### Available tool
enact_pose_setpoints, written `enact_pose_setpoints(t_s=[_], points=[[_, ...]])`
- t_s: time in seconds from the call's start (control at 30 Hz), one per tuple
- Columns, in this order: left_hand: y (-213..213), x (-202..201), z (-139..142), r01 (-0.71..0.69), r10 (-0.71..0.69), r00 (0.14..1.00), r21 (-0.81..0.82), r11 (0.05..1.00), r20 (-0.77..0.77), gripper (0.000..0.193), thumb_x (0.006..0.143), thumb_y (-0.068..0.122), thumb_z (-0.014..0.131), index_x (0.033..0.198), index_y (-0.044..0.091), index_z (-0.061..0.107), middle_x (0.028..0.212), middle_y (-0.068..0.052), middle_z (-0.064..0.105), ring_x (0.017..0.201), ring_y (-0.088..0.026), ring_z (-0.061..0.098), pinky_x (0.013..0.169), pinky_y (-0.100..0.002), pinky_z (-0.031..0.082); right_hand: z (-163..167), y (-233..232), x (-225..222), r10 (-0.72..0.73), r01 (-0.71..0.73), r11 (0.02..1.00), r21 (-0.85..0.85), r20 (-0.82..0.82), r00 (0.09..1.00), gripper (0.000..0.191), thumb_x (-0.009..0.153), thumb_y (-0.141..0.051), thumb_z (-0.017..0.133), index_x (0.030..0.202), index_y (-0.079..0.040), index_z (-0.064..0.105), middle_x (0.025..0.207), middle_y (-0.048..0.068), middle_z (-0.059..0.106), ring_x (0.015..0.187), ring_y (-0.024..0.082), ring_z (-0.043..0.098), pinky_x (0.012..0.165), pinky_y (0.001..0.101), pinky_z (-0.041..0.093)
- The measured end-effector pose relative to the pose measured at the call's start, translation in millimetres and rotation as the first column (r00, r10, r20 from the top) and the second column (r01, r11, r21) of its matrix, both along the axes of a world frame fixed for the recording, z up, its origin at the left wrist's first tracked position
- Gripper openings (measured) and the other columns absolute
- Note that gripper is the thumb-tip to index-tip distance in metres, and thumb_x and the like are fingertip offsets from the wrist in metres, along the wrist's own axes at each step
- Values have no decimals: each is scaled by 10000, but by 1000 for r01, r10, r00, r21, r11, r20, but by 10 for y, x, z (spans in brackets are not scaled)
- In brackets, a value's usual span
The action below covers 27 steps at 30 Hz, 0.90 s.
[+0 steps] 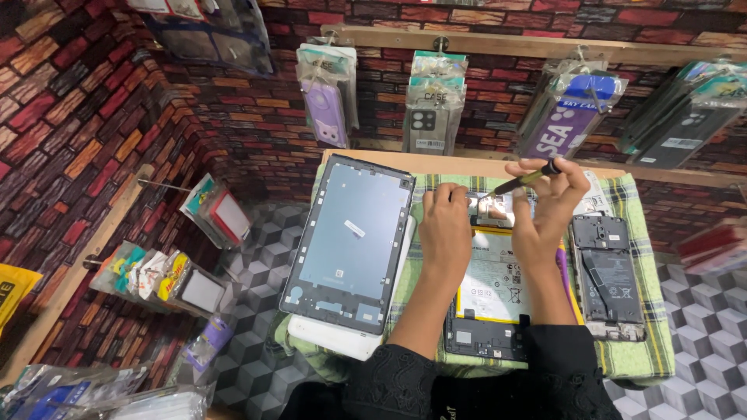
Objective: The person uses a screwdriver to remove screws from a disassembled tablet, then lifts and sets aside internal components including the motherboard. The work is performed on a table with a green plaid cloth in a room with brick-patterned walls and phone cases on display.
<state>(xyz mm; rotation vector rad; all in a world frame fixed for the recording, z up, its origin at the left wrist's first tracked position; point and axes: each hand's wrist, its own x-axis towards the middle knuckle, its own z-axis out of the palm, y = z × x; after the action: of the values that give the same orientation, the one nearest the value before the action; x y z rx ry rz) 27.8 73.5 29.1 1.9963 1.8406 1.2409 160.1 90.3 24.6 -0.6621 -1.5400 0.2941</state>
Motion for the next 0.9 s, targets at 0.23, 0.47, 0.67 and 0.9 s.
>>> enact_pose_setpoints(t_s=[0.23,0.47,0.67,0.9], points=[[-21,-9,33,8,-8,1000,-29,1000,-7,573,644,-59,814,1195,32,689,1279,-67,636,1166,-274,591,886,-361,590,58,-59,-49,-26,26,1000,-3,42,999,715,1008,229,581,1512,-149,244,1286,192,570,1151,285,688,1032,386,608],[-14,-10,-16,29,-38,998,171,985,54,262,835,35,715,1075,113,784,1177,-32,709,1106,-245,637,813,-390,582,42,-68,-36,21,-21,1000,3,-82,996,687,1060,221,589,1499,-160,223,1250,184,568,1156,274,674,1025,380,609],[-5,-30,-12,33,-42,997,140,990,66,352,728,-51,749,1048,95,780,1124,-7,730,1090,-231,648,824,-369,592,21,-52,-27,9,-9,1000,3,-65,998,684,1053,225,585,1496,-152,227,1243,191,570,1154,287,682,1015,374,608],[-22,-50,43,7,-9,997,38,999,75,493,653,-85,771,1129,37,725,1181,-78,684,1075,-287,636,831,-383,585,18,-51,-67,15,-14,1000,-11,55,998,713,973,234,611,1493,-120,276,1240,201,589,1134,305,703,934,364,617]])
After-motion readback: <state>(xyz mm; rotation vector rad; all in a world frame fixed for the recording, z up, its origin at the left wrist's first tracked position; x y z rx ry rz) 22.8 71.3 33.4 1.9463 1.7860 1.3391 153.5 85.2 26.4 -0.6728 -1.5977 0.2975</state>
